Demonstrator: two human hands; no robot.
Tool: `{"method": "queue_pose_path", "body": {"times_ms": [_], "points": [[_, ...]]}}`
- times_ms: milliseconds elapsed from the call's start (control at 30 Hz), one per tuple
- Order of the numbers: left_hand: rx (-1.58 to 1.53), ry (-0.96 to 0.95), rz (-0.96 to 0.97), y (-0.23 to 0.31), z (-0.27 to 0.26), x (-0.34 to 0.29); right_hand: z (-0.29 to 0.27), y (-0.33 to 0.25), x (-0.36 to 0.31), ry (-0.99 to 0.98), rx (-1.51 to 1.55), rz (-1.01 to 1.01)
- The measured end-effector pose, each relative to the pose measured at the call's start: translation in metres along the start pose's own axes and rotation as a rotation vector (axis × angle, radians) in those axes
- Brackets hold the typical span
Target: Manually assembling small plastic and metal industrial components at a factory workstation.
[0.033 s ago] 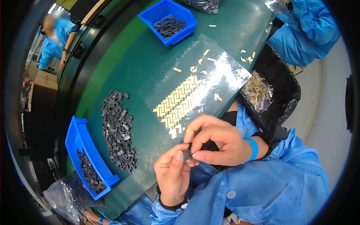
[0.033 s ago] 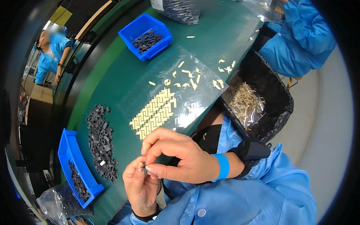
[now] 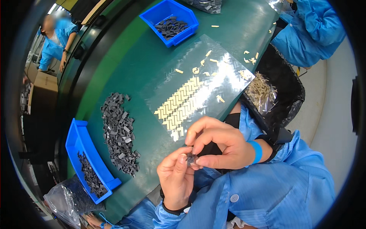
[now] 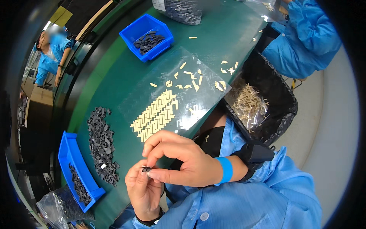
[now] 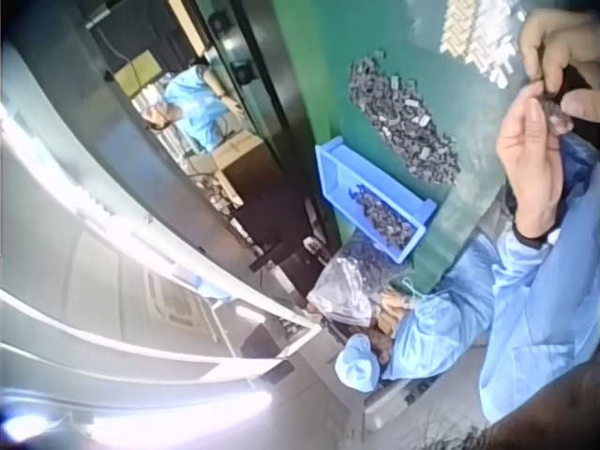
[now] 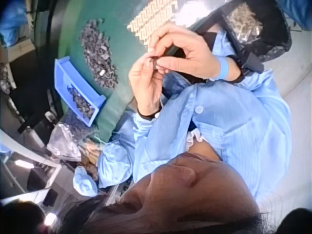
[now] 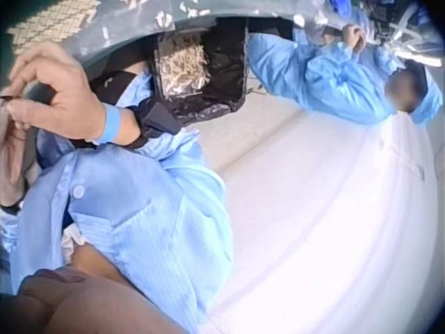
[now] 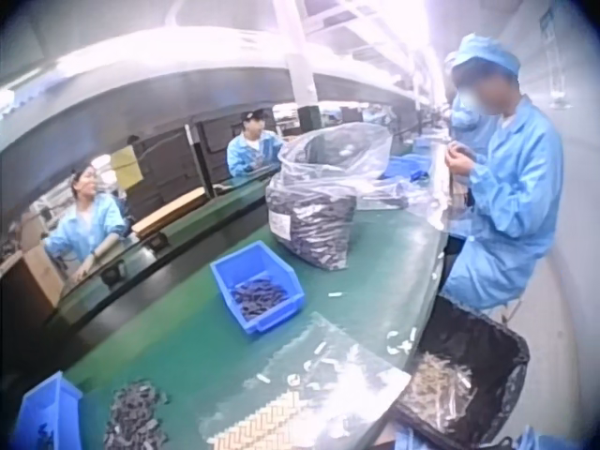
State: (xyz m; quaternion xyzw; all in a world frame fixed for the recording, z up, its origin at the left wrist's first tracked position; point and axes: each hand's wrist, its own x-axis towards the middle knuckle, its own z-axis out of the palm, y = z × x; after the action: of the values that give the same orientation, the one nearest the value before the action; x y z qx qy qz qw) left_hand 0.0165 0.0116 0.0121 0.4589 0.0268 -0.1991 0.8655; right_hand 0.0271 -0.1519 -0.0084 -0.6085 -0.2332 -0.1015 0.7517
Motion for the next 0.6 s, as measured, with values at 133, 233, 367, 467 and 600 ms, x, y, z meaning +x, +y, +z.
{"method": "queue_pose_path", "body": {"times_ms": [133, 233, 367, 467, 600], "points": [[-0.046, 0.056, -0.025, -0.009, 0.007, -0.001, 0.005, 0.004, -0.008, 0.065, 0.059, 0.024], [-0.201, -0.120, -0.087, -0.015, 0.000, -0.001, 0.006, 0.006, -0.011, 0.098, 0.019, 0.035], [-0.079, -0.033, -0.062, -0.013, 0.012, -0.004, 0.006, 0.009, -0.013, 0.158, 0.070, 0.062], [0.072, 0.050, 0.012, -0.014, 0.019, -0.004, 0.008, 0.009, -0.013, 0.178, 0.121, 0.074], [0.123, 0.103, 0.146, -0.014, 0.013, 0.001, 0.007, 0.010, -0.016, 0.217, 0.323, 0.166]]}}
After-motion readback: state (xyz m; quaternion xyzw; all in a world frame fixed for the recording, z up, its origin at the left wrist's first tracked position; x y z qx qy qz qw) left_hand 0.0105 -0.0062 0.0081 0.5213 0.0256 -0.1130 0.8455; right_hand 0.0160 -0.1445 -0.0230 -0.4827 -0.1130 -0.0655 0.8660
